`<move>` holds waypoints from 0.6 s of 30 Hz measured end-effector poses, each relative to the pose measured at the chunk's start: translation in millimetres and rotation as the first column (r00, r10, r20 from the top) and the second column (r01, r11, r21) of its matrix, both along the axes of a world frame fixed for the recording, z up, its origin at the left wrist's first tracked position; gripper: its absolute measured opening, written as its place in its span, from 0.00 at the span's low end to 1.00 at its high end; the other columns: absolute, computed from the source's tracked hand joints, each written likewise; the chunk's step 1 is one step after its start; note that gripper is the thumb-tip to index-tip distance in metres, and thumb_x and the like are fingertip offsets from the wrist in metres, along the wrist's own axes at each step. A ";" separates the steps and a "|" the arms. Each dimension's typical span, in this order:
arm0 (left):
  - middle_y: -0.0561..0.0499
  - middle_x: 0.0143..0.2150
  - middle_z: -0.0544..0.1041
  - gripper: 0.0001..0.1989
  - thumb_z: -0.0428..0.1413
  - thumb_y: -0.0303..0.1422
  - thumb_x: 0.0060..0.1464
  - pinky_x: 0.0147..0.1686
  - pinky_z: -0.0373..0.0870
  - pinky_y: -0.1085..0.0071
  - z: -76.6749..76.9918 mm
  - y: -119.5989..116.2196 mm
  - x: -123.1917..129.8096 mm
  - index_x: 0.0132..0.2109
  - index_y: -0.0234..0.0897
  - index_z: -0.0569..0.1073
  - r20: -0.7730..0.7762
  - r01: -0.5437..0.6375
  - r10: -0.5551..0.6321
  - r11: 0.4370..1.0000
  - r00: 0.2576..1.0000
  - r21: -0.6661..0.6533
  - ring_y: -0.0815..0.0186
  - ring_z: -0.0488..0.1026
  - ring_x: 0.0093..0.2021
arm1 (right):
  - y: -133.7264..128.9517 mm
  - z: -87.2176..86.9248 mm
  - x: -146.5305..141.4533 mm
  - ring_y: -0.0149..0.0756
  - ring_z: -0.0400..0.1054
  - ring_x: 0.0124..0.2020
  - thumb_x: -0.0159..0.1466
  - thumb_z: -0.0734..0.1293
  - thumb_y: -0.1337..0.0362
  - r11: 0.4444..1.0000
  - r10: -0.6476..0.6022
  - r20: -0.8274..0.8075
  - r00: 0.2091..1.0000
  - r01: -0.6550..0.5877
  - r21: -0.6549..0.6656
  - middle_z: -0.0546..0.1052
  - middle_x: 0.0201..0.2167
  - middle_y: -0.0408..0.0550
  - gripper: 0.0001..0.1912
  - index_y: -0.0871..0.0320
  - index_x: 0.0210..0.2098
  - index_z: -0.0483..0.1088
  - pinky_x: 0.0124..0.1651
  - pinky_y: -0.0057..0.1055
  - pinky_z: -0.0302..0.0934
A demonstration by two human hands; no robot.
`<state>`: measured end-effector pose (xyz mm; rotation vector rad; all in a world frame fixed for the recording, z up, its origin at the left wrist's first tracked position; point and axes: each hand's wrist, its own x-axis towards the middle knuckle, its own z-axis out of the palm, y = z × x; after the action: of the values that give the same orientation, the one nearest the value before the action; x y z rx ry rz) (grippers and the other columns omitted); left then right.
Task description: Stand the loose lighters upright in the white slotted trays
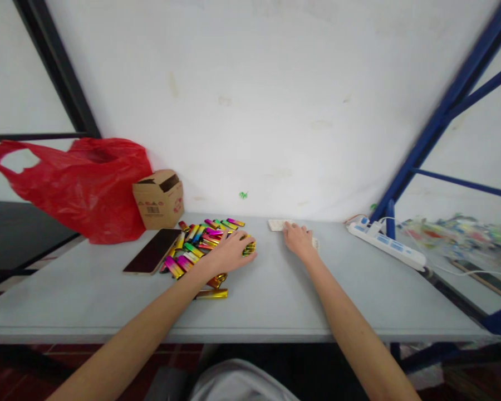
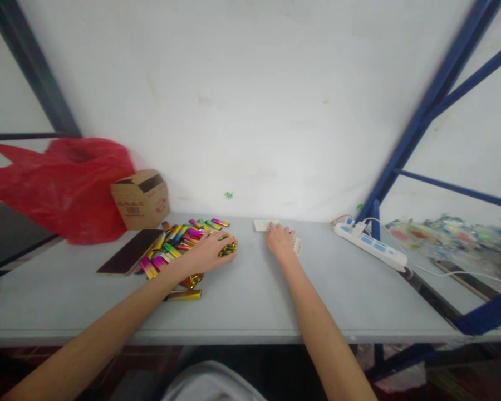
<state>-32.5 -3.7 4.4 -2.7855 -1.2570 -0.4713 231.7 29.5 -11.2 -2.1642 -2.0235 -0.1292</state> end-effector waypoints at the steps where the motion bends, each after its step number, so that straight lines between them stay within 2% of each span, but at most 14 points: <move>1: 0.40 0.60 0.75 0.17 0.54 0.43 0.68 0.64 0.63 0.43 -0.3 -0.3 0.2 0.57 0.42 0.77 0.000 -0.004 0.004 1.000 1.000 -0.003 0.48 0.71 0.62 | 3.0 0.6 -0.6 0.59 0.71 0.60 0.79 0.50 0.58 1.000 -0.004 0.007 1.000 0.004 -0.010 0.75 0.61 0.65 0.24 0.55 0.66 0.68 0.62 0.57 0.60; 3: 0.40 0.60 0.75 0.17 0.54 0.43 0.68 0.65 0.62 0.43 -0.7 -0.8 0.5 0.57 0.42 0.76 -0.003 -0.009 0.009 1.000 1.000 -0.006 0.48 0.71 0.63 | 9.2 0.9 -0.9 0.56 0.74 0.58 0.79 0.50 0.61 0.999 0.004 0.011 1.000 -0.004 -0.033 0.76 0.58 0.65 0.23 0.57 0.61 0.71 0.61 0.53 0.62; 5: 0.40 0.59 0.76 0.17 0.54 0.43 0.68 0.66 0.61 0.42 -0.5 -1.7 0.7 0.57 0.42 0.76 -0.007 -0.011 0.011 1.000 1.000 -0.003 0.48 0.71 0.62 | 14.3 0.6 -0.5 0.53 0.75 0.57 0.78 0.51 0.61 0.999 0.018 0.007 1.000 -0.018 -0.043 0.76 0.59 0.64 0.23 0.57 0.62 0.70 0.59 0.48 0.65; 10: 0.40 0.59 0.76 0.18 0.54 0.43 0.67 0.66 0.61 0.42 1.6 -4.2 0.3 0.58 0.42 0.76 0.000 -0.004 0.004 1.000 1.000 0.000 0.48 0.71 0.63 | 18.8 5.4 4.8 0.54 0.73 0.62 0.78 0.53 0.58 1.000 0.011 -0.053 0.999 -0.010 0.012 0.65 0.71 0.65 0.26 0.57 0.72 0.60 0.60 0.45 0.66; 12: 0.39 0.61 0.75 0.19 0.56 0.43 0.66 0.66 0.62 0.43 1.0 -3.1 -1.3 0.60 0.42 0.75 -0.004 0.000 0.000 1.000 1.000 -0.004 0.47 0.70 0.65 | 17.4 12.1 13.8 0.53 0.71 0.63 0.78 0.55 0.57 0.997 0.039 -0.127 0.991 -0.029 0.077 0.64 0.72 0.64 0.26 0.58 0.71 0.63 0.63 0.43 0.65; 14: 0.38 0.63 0.74 0.21 0.58 0.42 0.64 0.66 0.62 0.44 -0.3 -0.5 -4.4 0.60 0.42 0.75 -0.005 0.005 -0.005 1.000 1.000 -0.003 0.46 0.68 0.68 | 13.8 19.2 29.7 0.49 0.73 0.61 0.77 0.58 0.58 0.986 0.119 -0.182 0.976 -0.095 0.137 0.69 0.68 0.63 0.23 0.60 0.67 0.69 0.64 0.39 0.64; 16: 0.38 0.65 0.73 0.23 0.60 0.43 0.61 0.67 0.61 0.45 -0.9 2.9 -8.3 0.61 0.43 0.75 -0.002 0.016 -0.016 1.000 1.000 0.003 0.46 0.65 0.70 | 7.4 22.9 51.4 0.46 0.74 0.59 0.76 0.62 0.57 0.961 0.256 -0.199 0.946 -0.226 0.162 0.74 0.63 0.61 0.23 0.60 0.64 0.71 0.66 0.38 0.63; 18: 0.39 0.66 0.73 0.26 0.63 0.43 0.59 0.67 0.62 0.47 0.5 5.8 -12.1 0.63 0.43 0.76 -0.009 0.032 -0.032 0.999 0.999 -0.011 0.45 0.65 0.71 | -2.1 20.6 74.8 0.49 0.69 0.66 0.72 0.67 0.53 0.931 0.353 -0.160 0.922 -0.330 0.154 0.74 0.65 0.59 0.25 0.58 0.64 0.72 0.71 0.44 0.59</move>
<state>-44.6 2.1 4.9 -2.8170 -1.2186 -0.4543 306.5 27.4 9.4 -1.6511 -2.1813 -0.0051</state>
